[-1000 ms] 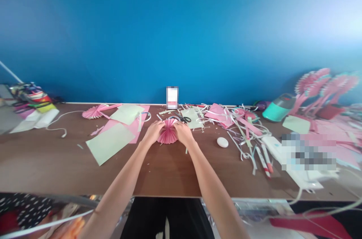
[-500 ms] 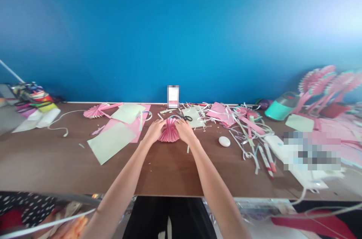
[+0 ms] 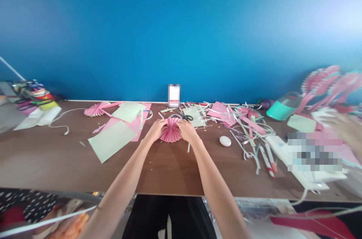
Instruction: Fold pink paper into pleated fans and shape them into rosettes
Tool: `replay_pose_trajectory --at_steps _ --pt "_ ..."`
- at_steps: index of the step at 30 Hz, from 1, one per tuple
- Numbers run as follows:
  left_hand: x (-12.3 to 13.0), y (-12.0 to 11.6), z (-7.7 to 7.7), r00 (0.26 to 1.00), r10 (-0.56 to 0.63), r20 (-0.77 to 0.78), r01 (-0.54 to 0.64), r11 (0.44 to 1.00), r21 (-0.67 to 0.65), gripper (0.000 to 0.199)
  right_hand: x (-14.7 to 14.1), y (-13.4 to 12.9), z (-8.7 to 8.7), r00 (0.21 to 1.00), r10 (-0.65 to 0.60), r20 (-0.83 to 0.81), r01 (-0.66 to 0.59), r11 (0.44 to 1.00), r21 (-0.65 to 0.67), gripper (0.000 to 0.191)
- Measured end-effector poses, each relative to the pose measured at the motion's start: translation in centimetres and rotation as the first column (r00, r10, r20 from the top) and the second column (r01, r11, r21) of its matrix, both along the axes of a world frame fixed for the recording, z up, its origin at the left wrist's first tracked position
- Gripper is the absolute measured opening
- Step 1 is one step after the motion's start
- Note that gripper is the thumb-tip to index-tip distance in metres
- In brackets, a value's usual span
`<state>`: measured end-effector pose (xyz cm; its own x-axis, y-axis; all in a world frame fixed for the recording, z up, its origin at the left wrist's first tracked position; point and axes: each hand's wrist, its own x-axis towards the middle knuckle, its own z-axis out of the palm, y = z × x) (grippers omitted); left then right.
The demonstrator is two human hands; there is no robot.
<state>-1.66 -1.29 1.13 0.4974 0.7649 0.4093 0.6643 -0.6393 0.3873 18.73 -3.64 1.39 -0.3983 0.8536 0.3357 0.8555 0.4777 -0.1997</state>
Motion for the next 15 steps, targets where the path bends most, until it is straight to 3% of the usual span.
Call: replay_pose_trajectory --at_steps 6,15 --pt "0.01 -0.07 0.20 1.000 -0.016 -0.004 0.016 1.000 0.026 0.018 -0.43 0.08 0.08 0.999 0.035 -0.016 -0.034 0.999 0.032 0.013" --pt "-0.05 -0.67 0.14 0.990 0.112 -0.087 -0.104 0.990 0.091 0.028 -0.55 0.36 -0.78 0.997 0.065 0.036 -0.066 0.997 0.038 0.023"
